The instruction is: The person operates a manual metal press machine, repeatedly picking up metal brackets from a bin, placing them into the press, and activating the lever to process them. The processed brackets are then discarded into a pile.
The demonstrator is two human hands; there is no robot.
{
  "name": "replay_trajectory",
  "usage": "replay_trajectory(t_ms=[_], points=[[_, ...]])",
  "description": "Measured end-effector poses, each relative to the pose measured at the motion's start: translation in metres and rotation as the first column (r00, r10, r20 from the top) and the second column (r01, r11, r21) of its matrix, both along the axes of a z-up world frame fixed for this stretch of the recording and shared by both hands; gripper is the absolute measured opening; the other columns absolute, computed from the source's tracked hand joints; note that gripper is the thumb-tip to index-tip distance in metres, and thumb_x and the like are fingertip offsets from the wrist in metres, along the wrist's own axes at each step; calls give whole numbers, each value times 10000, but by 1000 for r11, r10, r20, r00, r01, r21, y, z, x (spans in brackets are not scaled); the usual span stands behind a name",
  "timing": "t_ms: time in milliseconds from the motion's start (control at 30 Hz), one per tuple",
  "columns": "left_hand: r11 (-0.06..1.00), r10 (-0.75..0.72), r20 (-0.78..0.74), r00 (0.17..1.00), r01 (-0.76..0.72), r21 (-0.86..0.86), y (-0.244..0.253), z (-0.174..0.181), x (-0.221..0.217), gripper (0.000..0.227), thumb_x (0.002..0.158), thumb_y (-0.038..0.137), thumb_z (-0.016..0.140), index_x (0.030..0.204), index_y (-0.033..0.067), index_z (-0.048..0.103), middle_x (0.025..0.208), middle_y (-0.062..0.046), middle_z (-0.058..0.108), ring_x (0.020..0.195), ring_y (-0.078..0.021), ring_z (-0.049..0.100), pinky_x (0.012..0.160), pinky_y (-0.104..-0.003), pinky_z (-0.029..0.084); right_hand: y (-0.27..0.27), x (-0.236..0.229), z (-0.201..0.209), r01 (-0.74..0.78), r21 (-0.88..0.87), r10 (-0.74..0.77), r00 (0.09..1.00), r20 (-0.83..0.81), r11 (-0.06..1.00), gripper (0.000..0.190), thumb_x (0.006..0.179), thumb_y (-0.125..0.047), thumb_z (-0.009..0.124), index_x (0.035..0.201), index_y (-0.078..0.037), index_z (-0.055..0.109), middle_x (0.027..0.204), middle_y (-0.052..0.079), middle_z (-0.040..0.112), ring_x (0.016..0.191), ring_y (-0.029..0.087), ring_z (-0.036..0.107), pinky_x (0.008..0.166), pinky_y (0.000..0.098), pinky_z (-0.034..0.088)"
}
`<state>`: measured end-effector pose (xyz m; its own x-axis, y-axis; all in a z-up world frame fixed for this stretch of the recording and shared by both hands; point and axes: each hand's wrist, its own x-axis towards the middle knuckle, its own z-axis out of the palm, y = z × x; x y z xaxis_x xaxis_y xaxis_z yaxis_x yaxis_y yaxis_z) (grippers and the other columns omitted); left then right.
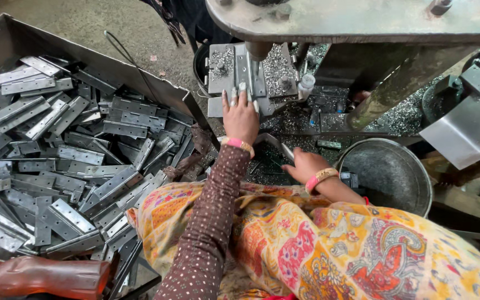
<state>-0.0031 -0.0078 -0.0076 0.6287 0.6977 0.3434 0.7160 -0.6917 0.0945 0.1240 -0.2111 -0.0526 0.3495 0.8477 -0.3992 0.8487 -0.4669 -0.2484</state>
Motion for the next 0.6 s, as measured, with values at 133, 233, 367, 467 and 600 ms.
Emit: replay_trajectory(t_ms=[133, 233, 367, 467, 600], points=[[999, -4, -53, 999, 2, -50, 13, 2, 14, 270, 975, 238, 562, 1063, 65, 750, 1428, -160, 583, 1366, -331, 499, 1249, -557, 131, -12, -4, -14, 64, 40, -63, 997, -43, 997, 419, 934, -441, 649, 1062, -51, 561, 794, 205, 726, 733, 410, 725, 674, 526, 570], [1000, -10, 40, 999, 9, 30, 17, 6, 11, 276, 950, 235, 586, 1063, 47, 754, 1362, -157, 610, 1356, -349, 513, 1234, -540, 138, -25, -14, -45, 118, 135, -109, 991, -72, 984, 375, 946, -377, 626, 1118, -53, 545, 783, 220, 719, 716, 424, 721, 648, 539, 572], [999, -28, 5, 1000, 29, -35, 4, 4, -2, 235, 930, 196, 589, 1017, 60, 760, 1413, -156, 600, 1327, -294, 543, 1268, -539, 135, -38, -23, -66, 96, 257, -94, 995, -18, 962, 330, 948, -368, 645, 1094, -84, 564, 815, 217, 719, 757, 441, 710, 668, 554, 564], [999, -37, 58, 998, 37, -4, 8, 12, 1, 222, 922, 188, 587, 981, 65, 762, 1400, -149, 608, 1335, -300, 537, 1256, -553, 131, -19, -9, -44, 109, 119, -98, 991, -95, 987, 498, 870, -376, 694, 1199, -54, 504, 794, 232, 718, 746, 450, 711, 671, 557, 564], [998, -35, -39, 999, 33, -54, 26, 14, 4, 225, 922, 214, 577, 877, 95, 762, 1431, -129, 579, 1308, -313, 533, 1223, -575, 82, 0, 1, -7, 53, 3, -53, 998, -37, 999, 517, 871, -492, 716, 1084, -52, 547, 828, 211, 718, 777, 434, 714, 697, 543, 571]])
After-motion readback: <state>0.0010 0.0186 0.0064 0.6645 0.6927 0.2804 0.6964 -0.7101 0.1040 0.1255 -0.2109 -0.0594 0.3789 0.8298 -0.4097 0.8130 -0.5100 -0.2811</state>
